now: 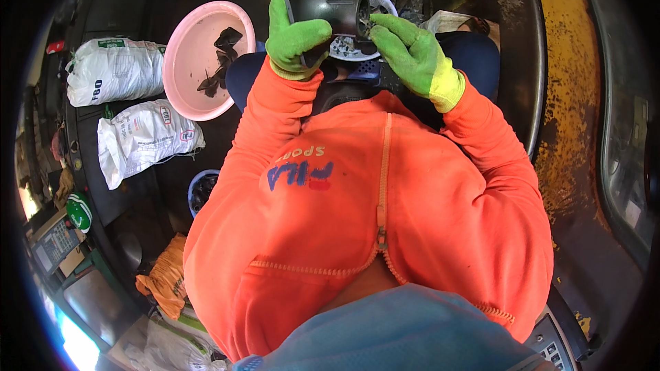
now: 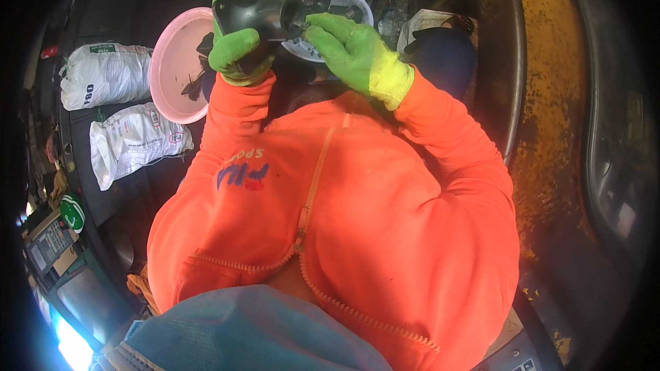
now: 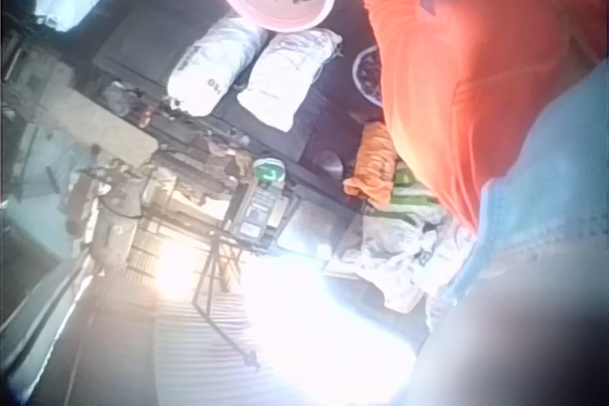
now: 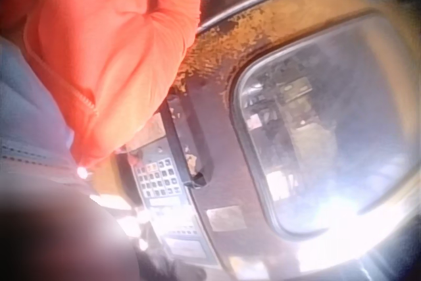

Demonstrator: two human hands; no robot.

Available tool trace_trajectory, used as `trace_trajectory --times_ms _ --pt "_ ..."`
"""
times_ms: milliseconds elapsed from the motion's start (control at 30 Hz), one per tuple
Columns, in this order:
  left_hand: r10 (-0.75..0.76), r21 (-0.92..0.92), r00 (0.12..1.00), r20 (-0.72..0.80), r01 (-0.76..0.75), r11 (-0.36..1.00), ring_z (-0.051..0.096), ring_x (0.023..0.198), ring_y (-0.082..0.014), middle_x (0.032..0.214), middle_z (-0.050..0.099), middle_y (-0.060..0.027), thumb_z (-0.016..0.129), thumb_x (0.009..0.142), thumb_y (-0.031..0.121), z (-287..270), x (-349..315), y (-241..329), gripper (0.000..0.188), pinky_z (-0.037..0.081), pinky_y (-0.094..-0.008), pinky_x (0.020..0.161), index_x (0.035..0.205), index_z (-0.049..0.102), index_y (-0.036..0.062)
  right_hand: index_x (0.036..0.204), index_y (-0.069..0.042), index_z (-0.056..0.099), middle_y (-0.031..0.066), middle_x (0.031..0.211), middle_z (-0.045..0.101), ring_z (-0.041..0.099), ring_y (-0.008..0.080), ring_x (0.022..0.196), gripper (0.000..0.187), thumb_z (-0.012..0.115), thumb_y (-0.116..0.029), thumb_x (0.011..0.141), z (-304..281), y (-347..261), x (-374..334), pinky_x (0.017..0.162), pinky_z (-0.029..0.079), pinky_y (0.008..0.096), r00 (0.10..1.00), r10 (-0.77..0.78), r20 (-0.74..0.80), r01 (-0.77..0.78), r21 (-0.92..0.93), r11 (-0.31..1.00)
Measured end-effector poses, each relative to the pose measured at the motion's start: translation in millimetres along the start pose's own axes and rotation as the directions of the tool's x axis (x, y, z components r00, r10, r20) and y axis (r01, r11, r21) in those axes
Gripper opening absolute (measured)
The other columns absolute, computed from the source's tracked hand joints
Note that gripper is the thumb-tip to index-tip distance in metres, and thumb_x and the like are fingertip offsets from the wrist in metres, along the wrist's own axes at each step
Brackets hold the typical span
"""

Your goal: The person sits on the floor and cleans small black molded parts by hand, picking them from a pink basin, wiping them, and placing them into a white bowl. The person also uses a metal rod to scrape debris from a black tray and occasionally operates a nearby machine.

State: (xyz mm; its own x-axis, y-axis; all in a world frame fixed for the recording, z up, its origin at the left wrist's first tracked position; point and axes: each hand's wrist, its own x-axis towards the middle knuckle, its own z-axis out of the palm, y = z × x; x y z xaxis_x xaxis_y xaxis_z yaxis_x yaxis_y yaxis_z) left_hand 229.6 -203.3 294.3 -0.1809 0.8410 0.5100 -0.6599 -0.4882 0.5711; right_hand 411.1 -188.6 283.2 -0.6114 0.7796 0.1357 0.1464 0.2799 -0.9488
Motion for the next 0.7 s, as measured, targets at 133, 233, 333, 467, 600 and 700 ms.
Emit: trace_trajectory --times_ms 133,233,333,467,600,700 --pt "0.175 0.130 0.950 0.259 -0.214 0.968 0.054 0.110 -0.0281 0.118 0.053 -0.0146 0.073 0.060 0.007 -11.0 4.8 -4.5 0.062 0.041 -0.0406 0.102 0.119 0.052 0.0015 0.120 0.002 0.059 0.0129 0.103 0.067 0.064 0.0215 0.092 0.033 0.056 -0.021 0.097 1.3 -10.5 -3.4 0.081 0.051 0.0299 0.999 0.036 0.023 -0.037 0.062 0.997" --pt "0.073 0.225 0.972 0.224 -0.125 0.966 0.055 0.114 -0.0332 0.123 0.054 -0.0210 0.069 0.068 0.010 -17.6 -1.4 1.5 0.052 0.046 -0.0455 0.099 0.117 0.055 0.0065 0.121 0.001 0.059 0.0064 0.089 0.063 0.059 0.0156 0.077 0.035 0.054 -0.024 0.098 -2.2 -22.7 -6.3 0.070 0.049 0.0270 0.976 0.184 0.113 -0.206 0.236 0.950" --pt "0.195 0.448 0.920 0.341 -0.341 0.826 0.053 0.116 -0.0299 0.125 0.053 -0.0221 0.077 0.070 0.014 -24.1 -0.4 3.6 0.053 0.043 -0.0430 0.100 0.117 0.054 0.0055 0.120 -0.001 0.060 -0.0002 0.075 0.053 0.046 0.0088 0.059 0.036 0.049 -0.028 0.099 -6.6 -33.4 -8.0 0.054 0.041 0.0228 0.883 0.351 0.313 -0.465 0.466 0.753" --pt "0.214 0.630 0.896 0.390 -0.429 0.647 0.050 0.120 -0.0285 0.130 0.050 -0.0195 0.080 0.073 0.020 -35.0 1.8 1.4 0.064 0.042 -0.0416 0.102 0.127 0.050 0.0053 0.117 -0.003 0.058 -0.0049 0.065 0.040 0.026 0.0042 0.044 0.037 0.040 -0.032 0.103 -8.6 -40.5 0.9 0.040 0.023 0.0202 0.847 0.245 0.473 -0.531 0.778 0.335" --pt "0.028 -0.115 0.981 -0.190 -0.050 0.992 0.049 0.125 -0.0438 0.144 0.041 -0.0215 0.068 0.074 0.015 -46.2 -9.9 1.8 0.075 0.041 -0.0565 0.105 0.142 0.039 0.0054 0.116 -0.007 0.054 -0.0036 0.068 0.043 0.027 0.0039 0.039 0.036 0.037 -0.036 0.105 -25.3 -27.8 35.0 0.038 0.024 0.0213 0.935 -0.118 0.335 -0.323 0.940 0.113" --pt "-0.089 -0.261 0.946 -0.313 0.004 0.965 0.046 0.126 -0.0477 0.143 0.044 -0.0212 0.055 0.085 0.033 -55.9 -18.2 15.1 0.067 0.038 -0.0592 0.106 0.143 0.038 0.0040 0.115 -0.007 0.057 -0.0030 0.067 0.043 0.028 0.0054 0.042 0.035 0.039 -0.034 0.104 -41.6 8.6 67.8 0.041 0.025 0.0227 0.962 0.004 0.272 -0.264 0.931 0.253"
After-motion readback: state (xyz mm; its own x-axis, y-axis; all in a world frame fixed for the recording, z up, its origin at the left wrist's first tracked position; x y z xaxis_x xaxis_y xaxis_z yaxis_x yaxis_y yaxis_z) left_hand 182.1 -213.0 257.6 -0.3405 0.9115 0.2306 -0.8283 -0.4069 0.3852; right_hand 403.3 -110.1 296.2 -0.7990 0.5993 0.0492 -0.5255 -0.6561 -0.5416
